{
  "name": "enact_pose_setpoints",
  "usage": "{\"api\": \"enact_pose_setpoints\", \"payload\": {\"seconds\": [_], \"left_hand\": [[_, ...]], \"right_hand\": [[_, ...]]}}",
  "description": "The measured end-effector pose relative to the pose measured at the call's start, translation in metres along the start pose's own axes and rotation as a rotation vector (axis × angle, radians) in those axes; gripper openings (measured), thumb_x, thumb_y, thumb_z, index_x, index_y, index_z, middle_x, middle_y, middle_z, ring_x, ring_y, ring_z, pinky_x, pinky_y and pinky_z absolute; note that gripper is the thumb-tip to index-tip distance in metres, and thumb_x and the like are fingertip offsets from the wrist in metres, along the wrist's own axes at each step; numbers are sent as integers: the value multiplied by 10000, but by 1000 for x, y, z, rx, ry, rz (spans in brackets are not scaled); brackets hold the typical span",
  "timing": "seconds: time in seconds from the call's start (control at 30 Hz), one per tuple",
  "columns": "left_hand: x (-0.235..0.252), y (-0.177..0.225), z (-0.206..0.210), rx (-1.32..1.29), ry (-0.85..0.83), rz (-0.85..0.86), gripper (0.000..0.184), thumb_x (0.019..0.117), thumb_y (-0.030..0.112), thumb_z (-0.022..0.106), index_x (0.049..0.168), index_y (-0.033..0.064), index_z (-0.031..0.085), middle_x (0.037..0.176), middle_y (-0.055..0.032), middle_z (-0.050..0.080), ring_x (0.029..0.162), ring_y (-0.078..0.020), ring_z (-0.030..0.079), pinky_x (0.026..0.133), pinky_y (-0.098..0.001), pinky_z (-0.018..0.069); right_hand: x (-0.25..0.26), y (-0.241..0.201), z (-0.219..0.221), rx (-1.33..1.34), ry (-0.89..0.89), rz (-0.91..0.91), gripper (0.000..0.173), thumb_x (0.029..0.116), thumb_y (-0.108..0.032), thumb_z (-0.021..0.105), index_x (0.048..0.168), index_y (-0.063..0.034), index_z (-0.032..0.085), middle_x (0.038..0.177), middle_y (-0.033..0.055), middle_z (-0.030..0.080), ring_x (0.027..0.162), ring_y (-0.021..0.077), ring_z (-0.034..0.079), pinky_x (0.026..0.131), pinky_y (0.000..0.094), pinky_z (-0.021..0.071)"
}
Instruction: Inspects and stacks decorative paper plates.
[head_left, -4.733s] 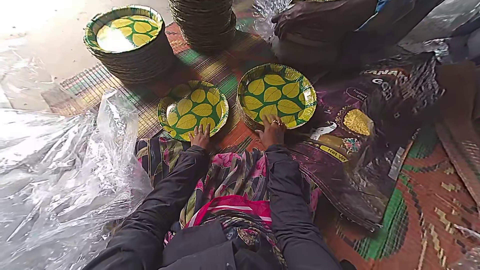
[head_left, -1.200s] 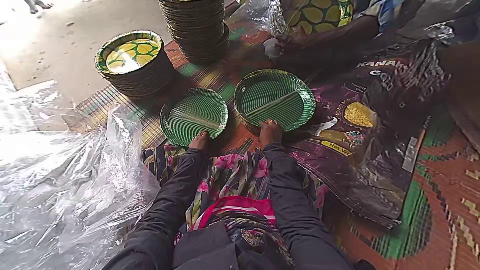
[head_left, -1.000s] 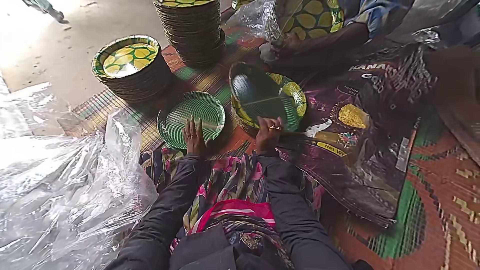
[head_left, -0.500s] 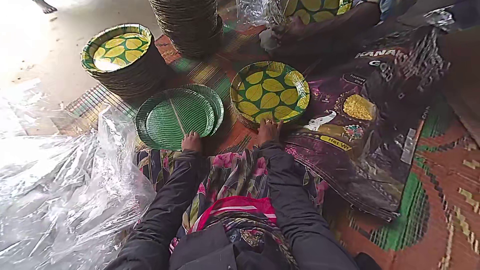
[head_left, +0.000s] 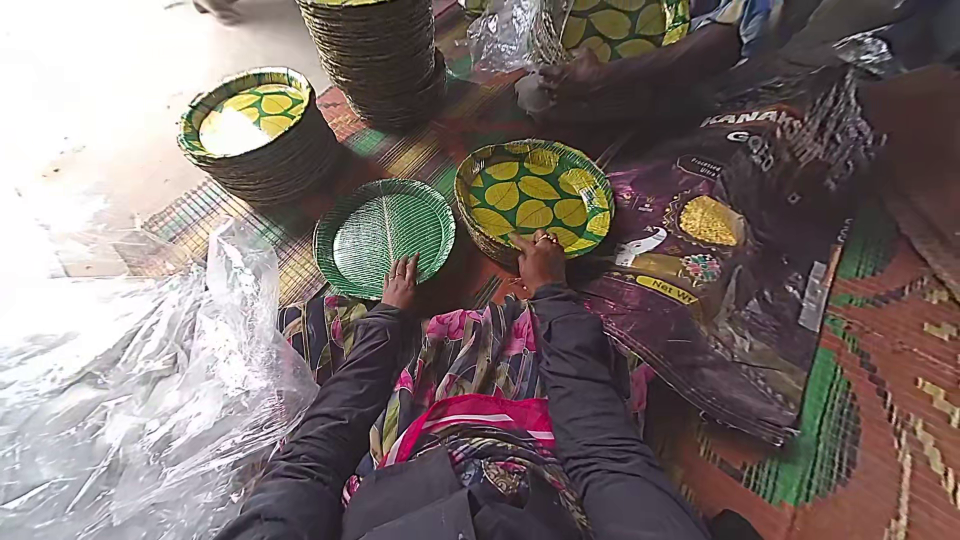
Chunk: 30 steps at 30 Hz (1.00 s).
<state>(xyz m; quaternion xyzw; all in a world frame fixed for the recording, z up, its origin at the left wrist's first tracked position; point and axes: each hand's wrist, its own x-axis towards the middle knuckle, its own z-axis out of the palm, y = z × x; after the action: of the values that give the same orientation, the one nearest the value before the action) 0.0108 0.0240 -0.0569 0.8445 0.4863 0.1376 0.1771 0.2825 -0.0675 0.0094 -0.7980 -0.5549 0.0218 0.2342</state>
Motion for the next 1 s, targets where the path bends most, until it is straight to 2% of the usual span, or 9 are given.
{"api": "enact_pose_setpoints", "payload": {"seconds": [0.1,0.23,0.33,0.4,0.5,0.57,0.73,0.87,1.0], "left_hand": [[-14,13,-9,127,566,244,768,913,361,693,1525,-24,437,1582,-336,389,1489,-540,332,1166,-718,265],[-17,34,-17,361,1085,447,362,1057,417,572,1374,244,548,1545,-144,447,1541,-328,264,1215,-634,113],[-25,41,-18,382,914,368,278,955,87,623,1212,174,684,1484,-166,578,1478,-394,415,1126,-736,197],[-27,35,-21,298,600,195,184,951,33,618,1091,28,737,1458,-208,602,1439,-431,479,1167,-742,219],[-11,18,-26,171,14,-218,350,1041,140,553,1342,-29,616,1567,-200,489,1520,-388,367,1224,-646,243],[0,9,-24,124,-139,-300,409,1066,202,538,1413,-15,548,1632,-156,412,1560,-344,299,1242,-593,254],[2,8,-16,65,-220,-93,579,1007,358,670,1457,26,518,1646,-144,389,1570,-317,278,1258,-583,220],[1,7,-15,66,-201,-113,720,944,425,738,1495,44,475,1678,-147,320,1589,-314,219,1258,-609,179],[-15,16,-10,113,499,217,781,902,454,713,1503,10,486,1606,-311,369,1528,-510,276,1185,-758,163]], "right_hand": [[-11,-4,9,43,449,-252,336,919,39,622,1189,-97,769,1109,260,723,1092,497,655,1004,665,439],[-19,-31,22,24,530,-688,307,959,20,602,1210,-98,733,1136,179,729,1134,400,665,1108,648,375],[-19,-45,41,13,439,-704,461,896,69,633,1320,-100,696,1308,197,692,1276,429,615,1106,696,343],[-14,-41,47,-36,378,-532,523,909,-102,724,1420,-72,613,1426,236,606,1362,463,537,1109,737,323],[-10,-26,33,-106,79,-128,713,927,-172,745,1556,-40,436,1585,254,431,1506,474,334,1180,742,197],[-7,-14,24,-127,-136,69,667,981,-136,679,1575,-33,392,1608,236,405,1539,443,282,1223,715,99],[1,-10,14,-188,-195,118,360,983,63,505,1304,23,664,1375,268,617,1359,436,525,1200,594,301],[-2,-16,5,-115,-201,155,431,991,48,506,1372,-84,659,1402,267,590,1376,461,488,1115,616,385],[-15,-14,17,17,409,-160,366,895,104,595,1158,-69,781,1064,278,711,1053,501,663,903,644,512]]}}
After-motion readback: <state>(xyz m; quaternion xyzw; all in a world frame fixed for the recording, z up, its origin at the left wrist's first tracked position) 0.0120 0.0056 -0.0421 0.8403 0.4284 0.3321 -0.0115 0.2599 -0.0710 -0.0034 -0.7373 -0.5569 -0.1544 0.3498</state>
